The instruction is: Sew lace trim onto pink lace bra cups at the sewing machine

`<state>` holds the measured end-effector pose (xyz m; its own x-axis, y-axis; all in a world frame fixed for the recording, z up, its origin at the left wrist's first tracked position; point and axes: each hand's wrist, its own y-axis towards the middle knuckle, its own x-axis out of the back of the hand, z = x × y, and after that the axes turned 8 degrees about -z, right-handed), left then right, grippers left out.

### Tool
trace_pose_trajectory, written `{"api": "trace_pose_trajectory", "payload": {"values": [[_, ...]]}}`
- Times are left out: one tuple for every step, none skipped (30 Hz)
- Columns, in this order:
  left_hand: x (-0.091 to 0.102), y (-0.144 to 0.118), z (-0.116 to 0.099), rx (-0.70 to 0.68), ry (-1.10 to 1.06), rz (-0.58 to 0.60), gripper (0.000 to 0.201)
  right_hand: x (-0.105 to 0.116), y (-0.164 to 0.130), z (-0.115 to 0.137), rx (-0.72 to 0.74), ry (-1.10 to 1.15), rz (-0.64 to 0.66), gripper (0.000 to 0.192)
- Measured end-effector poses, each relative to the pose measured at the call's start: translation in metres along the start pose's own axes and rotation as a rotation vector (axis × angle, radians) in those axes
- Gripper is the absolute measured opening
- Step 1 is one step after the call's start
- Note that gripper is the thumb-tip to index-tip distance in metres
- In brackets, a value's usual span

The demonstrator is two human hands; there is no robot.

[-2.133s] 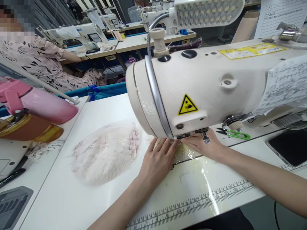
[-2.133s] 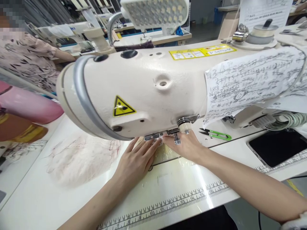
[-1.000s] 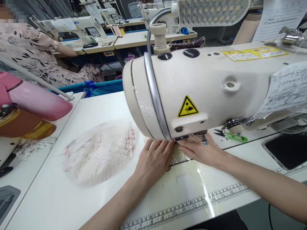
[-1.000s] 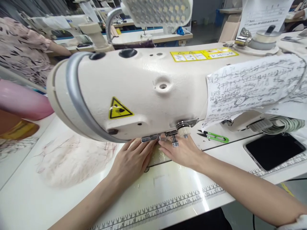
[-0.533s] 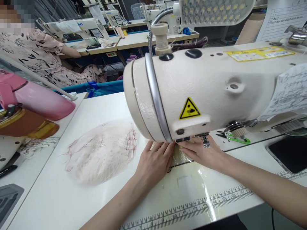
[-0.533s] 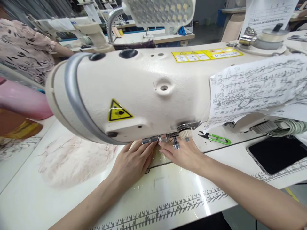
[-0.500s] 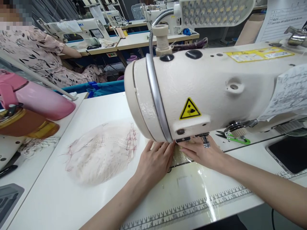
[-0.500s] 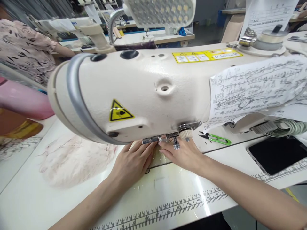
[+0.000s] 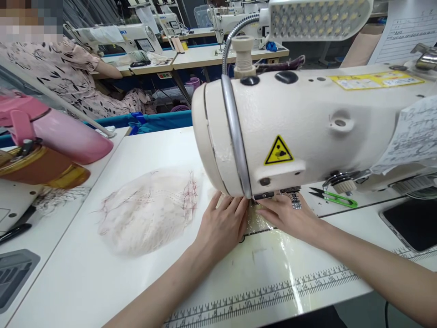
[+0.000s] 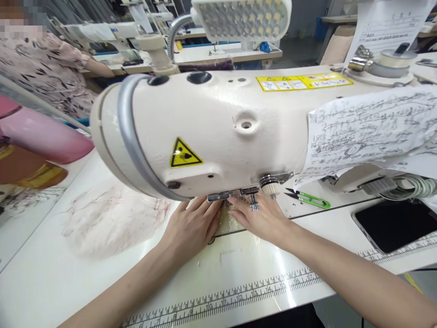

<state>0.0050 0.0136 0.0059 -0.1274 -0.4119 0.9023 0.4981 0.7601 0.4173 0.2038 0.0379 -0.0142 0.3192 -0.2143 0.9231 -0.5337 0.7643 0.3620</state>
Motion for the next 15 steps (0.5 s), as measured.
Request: {"api": "trace_pose_trajectory", "payload": {"values": [[0.000,0.000,0.000,0.002,0.004,0.004,0.031,0.000,0.001,0.001,0.008,-0.005,-0.009,0.041],[0.000,0.001,-0.001,0.002,0.008,0.008,0.030,0.000,0.001,0.001,0.021,-0.012,-0.029,0.041],[0.001,0.001,-0.001,0.002,0.010,0.011,0.030,0.000,0.002,0.002,0.036,-0.021,-0.056,0.040],[0.001,0.001,-0.001,0.004,0.009,0.012,0.030,0.000,0.002,0.003,0.051,-0.032,-0.086,0.039],[0.001,0.001,-0.001,0.008,0.004,0.009,0.030,0.001,0.002,0.003,0.066,-0.044,-0.108,0.038],[0.001,0.001,-0.001,0.011,-0.003,0.005,0.030,0.002,0.002,0.004,0.075,-0.058,-0.119,0.037],[0.002,0.002,-0.001,0.014,-0.011,-0.001,0.030,0.004,0.002,0.004,0.084,-0.072,-0.113,0.037],[0.002,0.002,-0.001,0.016,-0.017,-0.008,0.030,0.006,0.002,0.004,0.088,-0.083,-0.093,0.037],[0.002,0.002,-0.001,0.016,-0.021,-0.015,0.031,0.010,0.003,0.003,0.087,-0.088,-0.064,0.037],[0.002,0.002,-0.001,0.016,-0.023,-0.021,0.031,0.013,0.003,0.002,0.079,-0.088,-0.030,0.039],[0.002,0.002,-0.001,0.017,-0.023,-0.023,0.031,0.017,0.004,0.001,0.064,-0.083,0.002,0.040],[0.001,0.001,0.000,0.019,-0.022,-0.024,0.031,0.019,0.005,0.000,0.045,-0.071,0.030,0.041],[0.001,0.001,0.000,0.023,-0.019,-0.022,0.031,0.021,0.006,-0.002,0.026,-0.053,0.048,0.042],[0.000,0.000,0.000,0.026,-0.016,-0.019,0.032,0.022,0.006,-0.005,0.007,-0.031,0.052,0.042],[-0.001,-0.001,-0.001,0.027,-0.009,-0.018,0.032,0.021,0.007,-0.007,0.002,-0.003,0.047,0.041]]}}
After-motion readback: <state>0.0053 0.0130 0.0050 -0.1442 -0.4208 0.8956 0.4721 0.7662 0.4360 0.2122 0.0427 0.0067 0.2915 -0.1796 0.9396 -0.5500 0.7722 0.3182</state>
